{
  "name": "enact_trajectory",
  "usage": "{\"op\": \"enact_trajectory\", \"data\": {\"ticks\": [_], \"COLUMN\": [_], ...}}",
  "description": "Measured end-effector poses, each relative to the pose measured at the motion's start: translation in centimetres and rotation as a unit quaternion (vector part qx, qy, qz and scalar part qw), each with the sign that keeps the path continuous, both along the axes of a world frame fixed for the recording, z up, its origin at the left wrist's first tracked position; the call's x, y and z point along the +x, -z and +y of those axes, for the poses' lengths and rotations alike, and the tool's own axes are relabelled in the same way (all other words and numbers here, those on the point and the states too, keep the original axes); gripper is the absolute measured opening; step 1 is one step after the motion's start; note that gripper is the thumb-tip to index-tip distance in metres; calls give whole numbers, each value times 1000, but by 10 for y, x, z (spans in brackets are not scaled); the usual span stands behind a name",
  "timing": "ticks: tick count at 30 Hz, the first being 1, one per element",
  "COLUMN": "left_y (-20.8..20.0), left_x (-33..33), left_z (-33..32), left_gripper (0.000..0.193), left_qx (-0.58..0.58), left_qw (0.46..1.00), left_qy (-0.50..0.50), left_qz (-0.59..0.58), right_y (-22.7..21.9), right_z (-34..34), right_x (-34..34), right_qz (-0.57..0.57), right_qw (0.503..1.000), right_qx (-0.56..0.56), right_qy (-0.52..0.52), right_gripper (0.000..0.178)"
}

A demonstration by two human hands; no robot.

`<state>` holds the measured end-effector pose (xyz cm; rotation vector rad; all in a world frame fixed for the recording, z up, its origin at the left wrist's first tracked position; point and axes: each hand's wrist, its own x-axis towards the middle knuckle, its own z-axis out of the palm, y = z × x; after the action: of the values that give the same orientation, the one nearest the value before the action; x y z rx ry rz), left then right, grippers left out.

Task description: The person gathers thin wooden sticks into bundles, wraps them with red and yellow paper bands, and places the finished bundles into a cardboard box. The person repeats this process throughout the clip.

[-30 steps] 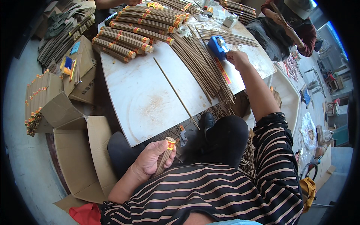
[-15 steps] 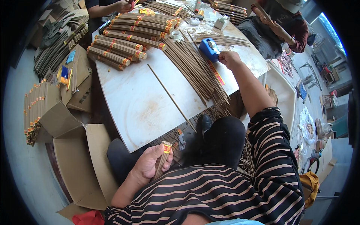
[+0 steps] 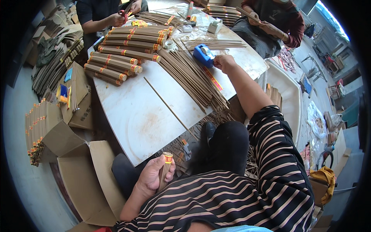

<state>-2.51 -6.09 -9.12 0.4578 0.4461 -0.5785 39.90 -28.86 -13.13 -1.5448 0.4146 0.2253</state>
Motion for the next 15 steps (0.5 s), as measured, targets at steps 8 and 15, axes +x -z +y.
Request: {"op": "enact_trajectory", "data": {"ticks": [8,15], "left_y": [-3,-4], "left_x": [-1,-1], "left_z": [0,0], "left_gripper": [35,35], "left_qx": [-2,0], "left_qw": [1000,1000], "left_qy": [-1,0], "left_qz": [1,-7], "right_y": [3,8], "right_z": [1,4], "right_x": [4,7], "right_qz": [1,-13], "right_qw": [1000,997], "right_qx": [-16,24], "right_qy": [21,78], "right_gripper": [7,9]}}
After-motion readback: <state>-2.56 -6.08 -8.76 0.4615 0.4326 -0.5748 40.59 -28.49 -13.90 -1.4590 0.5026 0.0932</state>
